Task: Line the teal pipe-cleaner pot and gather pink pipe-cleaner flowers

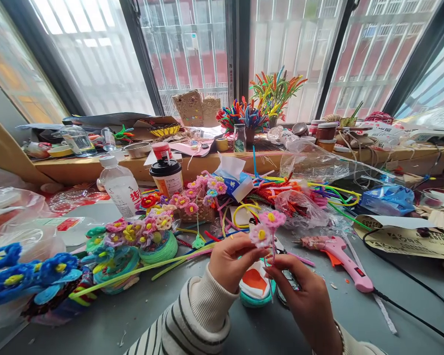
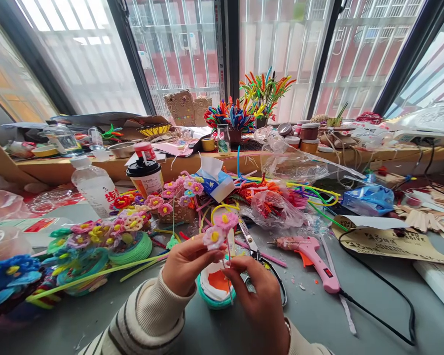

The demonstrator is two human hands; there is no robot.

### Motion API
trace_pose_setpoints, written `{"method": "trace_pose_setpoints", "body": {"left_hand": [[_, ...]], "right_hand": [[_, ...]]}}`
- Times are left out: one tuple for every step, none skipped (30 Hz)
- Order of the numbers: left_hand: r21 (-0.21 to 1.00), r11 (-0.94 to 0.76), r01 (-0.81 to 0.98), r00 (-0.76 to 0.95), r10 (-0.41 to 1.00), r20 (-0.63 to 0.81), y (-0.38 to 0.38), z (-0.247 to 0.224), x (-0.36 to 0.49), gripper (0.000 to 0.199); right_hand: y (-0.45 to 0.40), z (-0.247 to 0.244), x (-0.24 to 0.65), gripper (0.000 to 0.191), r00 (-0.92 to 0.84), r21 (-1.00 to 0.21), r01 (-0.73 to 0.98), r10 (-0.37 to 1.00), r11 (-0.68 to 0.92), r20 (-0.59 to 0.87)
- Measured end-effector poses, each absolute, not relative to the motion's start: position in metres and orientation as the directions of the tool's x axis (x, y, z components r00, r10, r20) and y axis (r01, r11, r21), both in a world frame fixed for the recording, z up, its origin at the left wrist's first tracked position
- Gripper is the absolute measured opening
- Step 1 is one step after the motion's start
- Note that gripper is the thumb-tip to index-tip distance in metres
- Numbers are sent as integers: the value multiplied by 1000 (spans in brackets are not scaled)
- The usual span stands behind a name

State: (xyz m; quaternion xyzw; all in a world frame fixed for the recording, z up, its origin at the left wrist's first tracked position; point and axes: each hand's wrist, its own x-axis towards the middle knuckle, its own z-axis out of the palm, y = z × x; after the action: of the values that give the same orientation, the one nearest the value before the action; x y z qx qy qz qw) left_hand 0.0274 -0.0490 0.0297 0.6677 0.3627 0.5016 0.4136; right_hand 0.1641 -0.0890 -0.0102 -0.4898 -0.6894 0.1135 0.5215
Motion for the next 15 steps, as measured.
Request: {"method": "trace_pose_setpoints", "body": {"left_hand": [[924, -379, 51, 234, 904, 358, -48, 27, 27, 20], [928, -370, 34, 237, 906, 352, -47, 25, 27, 22], [929, -368, 22, 238, 905, 353, -46, 23, 27, 23], [927, -374, 19, 230, 904, 360, -46, 21, 28, 22], [922, -387, 26, 220, 902, 372, -46, 20, 28, 21], [912, -407, 41, 210, 896, 391, -47, 20, 28, 19], [898, -434, 63, 200, 888, 415, -48, 20, 29, 18], [881, -463, 94, 196, 876, 440, -49, 20, 29, 18], [861, -493, 127, 193, 863, 466, -50, 20, 29, 18], [837, -524, 157, 194, 848, 494, -51, 20, 29, 18], [812, -554, 181, 194, 830, 523, -52, 20, 30, 18], [788, -584, 196, 192, 811, 553, -52, 20, 30, 16], [768, -607, 204, 190, 794, 578, -53, 20, 29, 14], [751, -627, 205, 186, 779, 599, -53, 20, 29, 13], [742, -639, 201, 189, 769, 611, -53, 20, 29, 12]], "right_hand": [[-89, -11, 164, 11, 34, -674, 554, 795, 489, 605], [-89, -11, 164, 13, 35, -675, 552, 795, 490, 605], [-89, -11, 164, 15, 31, -672, 553, 794, 493, 607], [-89, -11, 164, 15, 20, -665, 555, 792, 500, 611], [-89, -12, 164, 14, 8, -655, 557, 785, 511, 619], [-88, -12, 163, 13, 0, -644, 558, 777, 522, 629], [-88, -11, 163, 13, -5, -637, 559, 770, 531, 638], [-87, -11, 163, 12, -8, -630, 557, 763, 540, 647], [-87, -10, 163, 12, -10, -623, 556, 754, 550, 657], [-87, -10, 162, 11, -12, -617, 555, 746, 559, 665], [-87, -9, 162, 11, -13, -613, 556, 743, 561, 669], [-86, -9, 161, 11, -13, -610, 558, 740, 563, 672], [-86, -8, 161, 11, -15, -607, 559, 739, 565, 673], [-86, -8, 161, 11, -22, -604, 559, 738, 568, 674], [-87, -7, 161, 11, -31, -602, 557, 739, 572, 673]]}}
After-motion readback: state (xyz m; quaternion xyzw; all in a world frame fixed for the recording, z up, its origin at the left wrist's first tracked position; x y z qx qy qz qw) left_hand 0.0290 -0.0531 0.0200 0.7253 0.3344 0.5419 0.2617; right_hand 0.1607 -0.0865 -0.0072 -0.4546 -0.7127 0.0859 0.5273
